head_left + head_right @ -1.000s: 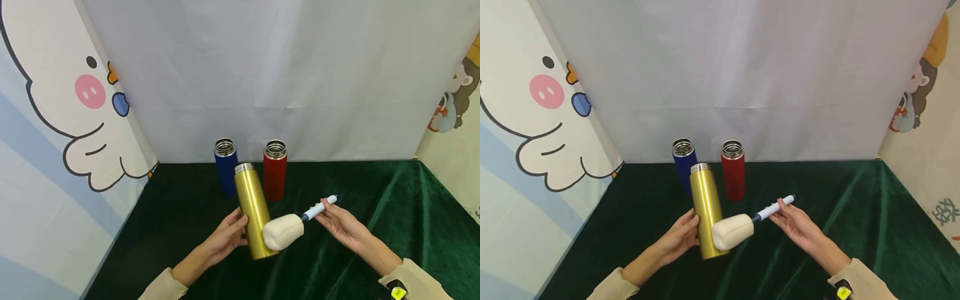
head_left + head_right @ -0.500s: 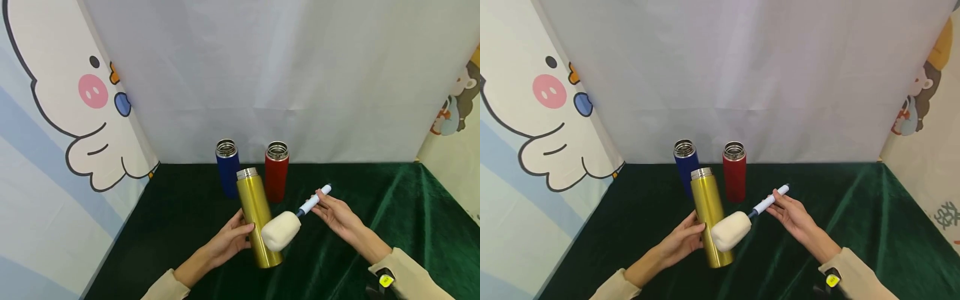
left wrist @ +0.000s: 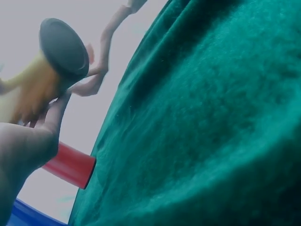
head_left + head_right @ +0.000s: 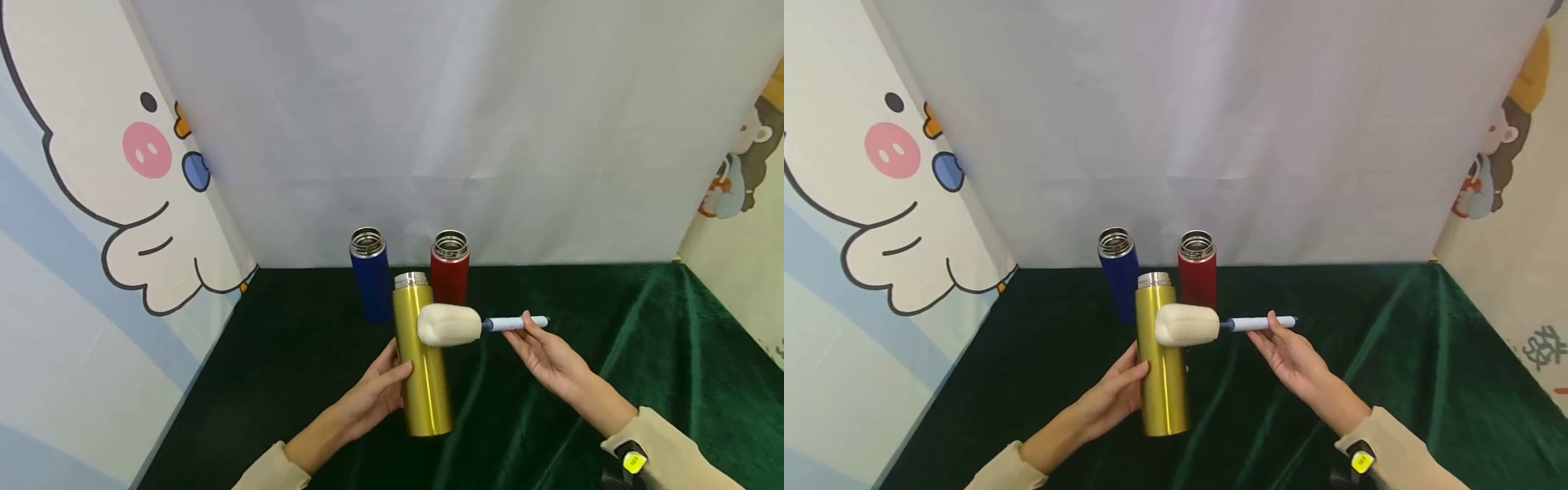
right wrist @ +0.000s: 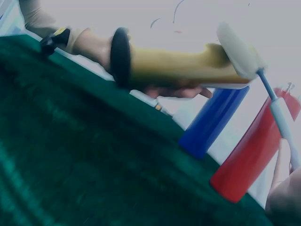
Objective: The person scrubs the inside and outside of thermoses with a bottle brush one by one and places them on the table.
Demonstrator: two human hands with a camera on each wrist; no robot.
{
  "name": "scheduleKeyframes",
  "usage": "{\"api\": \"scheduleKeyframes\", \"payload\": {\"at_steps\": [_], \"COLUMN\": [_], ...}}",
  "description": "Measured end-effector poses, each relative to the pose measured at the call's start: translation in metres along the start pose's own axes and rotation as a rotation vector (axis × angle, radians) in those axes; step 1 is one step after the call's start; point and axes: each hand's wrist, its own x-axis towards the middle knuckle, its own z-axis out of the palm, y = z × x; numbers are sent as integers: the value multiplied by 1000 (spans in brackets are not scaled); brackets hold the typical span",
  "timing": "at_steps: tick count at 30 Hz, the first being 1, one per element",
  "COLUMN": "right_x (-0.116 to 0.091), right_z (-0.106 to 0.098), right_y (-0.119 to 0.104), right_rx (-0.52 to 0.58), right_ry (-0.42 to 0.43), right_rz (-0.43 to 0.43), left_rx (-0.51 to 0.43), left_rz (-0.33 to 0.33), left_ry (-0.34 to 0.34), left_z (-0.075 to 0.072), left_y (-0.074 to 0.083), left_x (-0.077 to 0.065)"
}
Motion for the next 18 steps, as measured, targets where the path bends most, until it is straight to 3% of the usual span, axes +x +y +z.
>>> {"api": "scheduleKeyframes", "payload": {"at_steps": [5,10,13,18], "right_x": [-5,-10,-13,-12], "right_z": [-12,-19,-23,-27], "right_y": [7,7,4,-3], "right_rx": [-179,-332,-385,-424], "right_ry": [58,93,83,63], "right_rz": [5,-10,-12,-26], "left_rx": [-3,-93,-135,-127], "left_rz": [31,37,27,35], "left_ry": [55,-4,-20,4], "left_z": [-4,-4,-3,0], "left_y": [4,8,7,1], "left_x": [0,1,3,8]}}
